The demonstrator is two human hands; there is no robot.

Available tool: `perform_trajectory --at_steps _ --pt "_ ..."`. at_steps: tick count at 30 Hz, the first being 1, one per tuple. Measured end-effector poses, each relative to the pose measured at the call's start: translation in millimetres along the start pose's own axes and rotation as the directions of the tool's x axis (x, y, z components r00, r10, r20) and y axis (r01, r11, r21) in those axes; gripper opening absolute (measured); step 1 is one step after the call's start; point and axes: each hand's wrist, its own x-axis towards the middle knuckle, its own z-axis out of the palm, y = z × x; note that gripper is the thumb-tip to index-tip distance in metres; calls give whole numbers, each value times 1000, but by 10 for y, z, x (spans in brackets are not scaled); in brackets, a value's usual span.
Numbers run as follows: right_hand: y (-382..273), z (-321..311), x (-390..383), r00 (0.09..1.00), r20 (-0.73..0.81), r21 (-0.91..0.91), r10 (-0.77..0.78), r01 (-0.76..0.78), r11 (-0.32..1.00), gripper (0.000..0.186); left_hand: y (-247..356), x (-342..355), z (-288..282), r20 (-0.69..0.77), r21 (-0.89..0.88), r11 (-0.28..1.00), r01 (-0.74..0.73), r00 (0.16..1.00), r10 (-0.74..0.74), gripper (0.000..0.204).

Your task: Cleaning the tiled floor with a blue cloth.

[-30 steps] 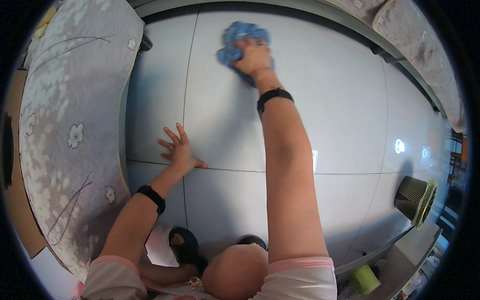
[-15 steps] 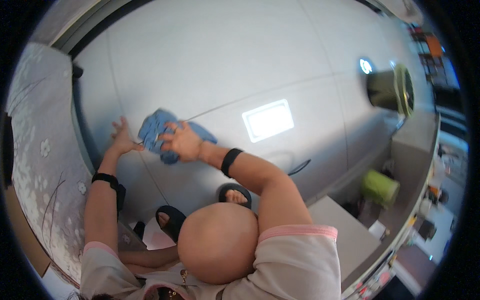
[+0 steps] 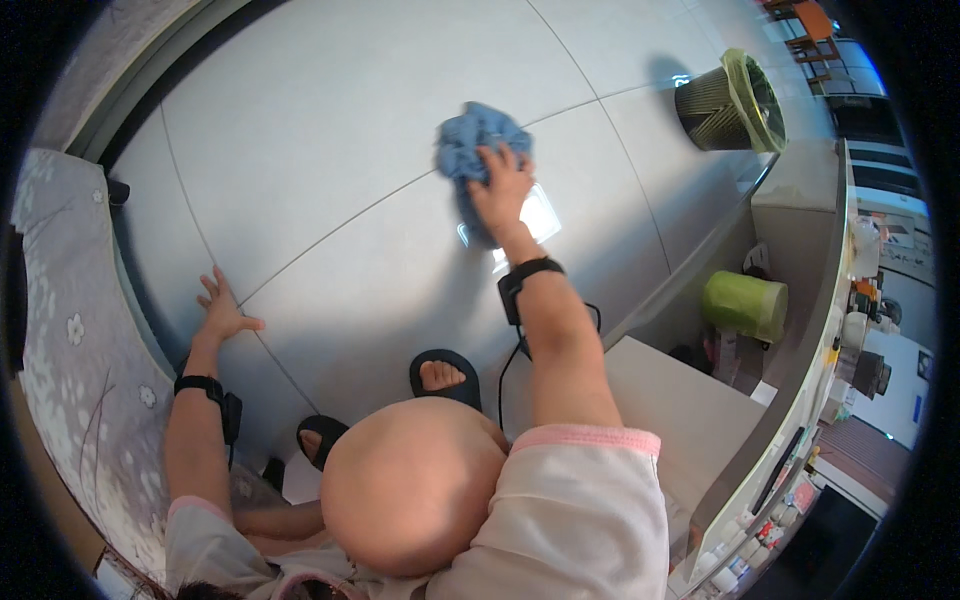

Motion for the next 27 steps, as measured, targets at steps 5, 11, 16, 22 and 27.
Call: perform_trajectory --at_steps 5,11,16,22,27 --pt "577 -356 546 936 -232 -297 263 -326 897 48 33 -89 30 -53 59 997 47 998 -44 145" --pt "537 -458 445 618 -203 -240 759 -783 574 66 58 -68 52 -51 92 994 65 997 -60 145" --pt "-473 15 -296 805 -190 -261 562 -593 761 61 92 -46 65 -48 114 990 89 995 -84 143" --pt "-1482 -34 -1097 889 452 16 -73 74 997 67 37 -39 89 -101 75 995 62 993 -55 141" --pt "-1161 77 -676 918 340 68 -206 195 978 65 -190 22 135 -179 55 998 -22 983 31 141"
